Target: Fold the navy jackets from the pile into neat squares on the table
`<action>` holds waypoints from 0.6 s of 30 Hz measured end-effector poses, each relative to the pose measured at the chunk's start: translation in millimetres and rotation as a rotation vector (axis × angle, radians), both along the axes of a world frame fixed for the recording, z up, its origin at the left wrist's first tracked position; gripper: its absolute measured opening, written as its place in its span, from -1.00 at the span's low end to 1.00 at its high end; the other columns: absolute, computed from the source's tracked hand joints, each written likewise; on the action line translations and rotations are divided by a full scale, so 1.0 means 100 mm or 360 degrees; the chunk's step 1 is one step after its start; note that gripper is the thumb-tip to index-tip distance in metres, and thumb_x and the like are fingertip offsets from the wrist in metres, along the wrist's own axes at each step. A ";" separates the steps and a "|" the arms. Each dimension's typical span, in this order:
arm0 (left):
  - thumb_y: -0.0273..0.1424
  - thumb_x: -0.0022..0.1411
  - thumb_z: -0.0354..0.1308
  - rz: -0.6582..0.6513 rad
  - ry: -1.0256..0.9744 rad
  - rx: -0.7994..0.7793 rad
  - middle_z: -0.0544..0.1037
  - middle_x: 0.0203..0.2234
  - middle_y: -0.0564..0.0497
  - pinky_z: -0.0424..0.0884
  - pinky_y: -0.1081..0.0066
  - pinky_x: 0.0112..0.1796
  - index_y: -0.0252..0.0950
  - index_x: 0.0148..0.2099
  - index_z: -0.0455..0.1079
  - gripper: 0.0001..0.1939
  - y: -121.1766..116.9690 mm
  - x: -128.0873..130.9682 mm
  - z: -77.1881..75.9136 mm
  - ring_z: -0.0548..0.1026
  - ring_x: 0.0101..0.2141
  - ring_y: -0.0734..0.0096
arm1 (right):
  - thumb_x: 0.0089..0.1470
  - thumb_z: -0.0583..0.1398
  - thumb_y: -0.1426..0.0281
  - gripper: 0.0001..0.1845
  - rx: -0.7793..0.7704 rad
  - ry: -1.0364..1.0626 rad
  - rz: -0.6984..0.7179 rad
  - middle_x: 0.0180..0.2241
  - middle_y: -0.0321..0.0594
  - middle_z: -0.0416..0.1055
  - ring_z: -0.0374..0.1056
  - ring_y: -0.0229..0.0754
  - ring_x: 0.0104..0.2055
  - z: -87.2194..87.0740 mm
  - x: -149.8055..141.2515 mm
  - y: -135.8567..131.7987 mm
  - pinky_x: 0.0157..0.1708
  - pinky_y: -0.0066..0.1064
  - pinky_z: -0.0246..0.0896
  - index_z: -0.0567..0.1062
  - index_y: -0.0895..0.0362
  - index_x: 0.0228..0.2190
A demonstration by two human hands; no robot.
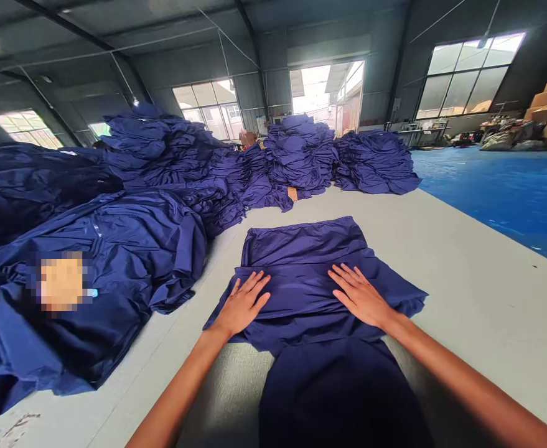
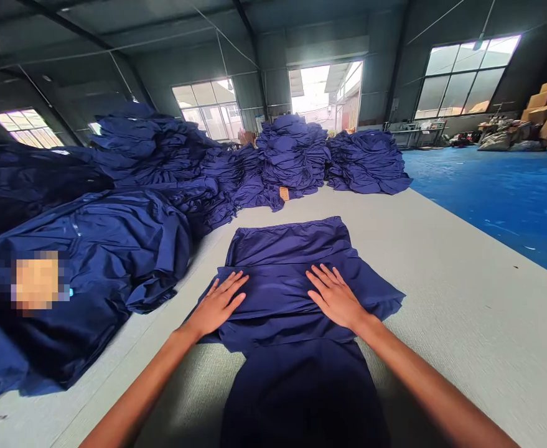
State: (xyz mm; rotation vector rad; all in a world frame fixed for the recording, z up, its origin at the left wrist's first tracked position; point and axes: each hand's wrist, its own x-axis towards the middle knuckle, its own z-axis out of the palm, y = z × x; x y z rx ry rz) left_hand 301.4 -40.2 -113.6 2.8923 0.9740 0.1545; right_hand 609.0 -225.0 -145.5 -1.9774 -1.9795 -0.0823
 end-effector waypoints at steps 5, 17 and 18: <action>-0.43 0.40 -0.09 -0.0628 -0.0154 -0.0118 0.10 0.37 0.15 0.13 0.16 0.28 0.02 0.39 0.07 -0.44 -1.00 -0.73 -0.02 0.05 0.35 0.32 | 0.31 -0.02 0.41 -0.47 -0.0132 0.0286 0.0435 0.33 -0.36 0.13 -0.03 -0.11 0.38 0.14 -0.02 -1.19 0.36 -0.04 -0.16 0.28 -0.16 0.25; -0.60 0.22 0.11 -0.0824 0.0000 0.0147 0.17 0.33 0.09 0.25 0.11 0.23 0.00 0.42 -0.02 -0.19 -1.75 -1.06 -0.49 0.22 0.28 0.15 | -0.14 0.14 0.55 -0.03 -0.0805 0.0716 0.0414 0.36 -0.50 -0.11 -0.30 0.01 0.41 0.10 -0.31 -1.99 0.37 0.03 -0.31 0.12 -0.27 0.29; -0.56 0.25 0.12 -0.0829 -0.0045 0.0167 0.19 0.32 0.09 0.28 0.12 0.22 0.03 0.41 0.01 -0.22 -1.76 -1.06 -0.50 0.24 0.27 0.15 | -0.11 0.14 0.53 -0.06 -0.0808 0.0713 0.0410 0.36 -0.53 -0.12 -0.31 0.01 0.41 0.08 -0.32 -2.00 0.37 0.04 -0.33 0.13 -0.29 0.28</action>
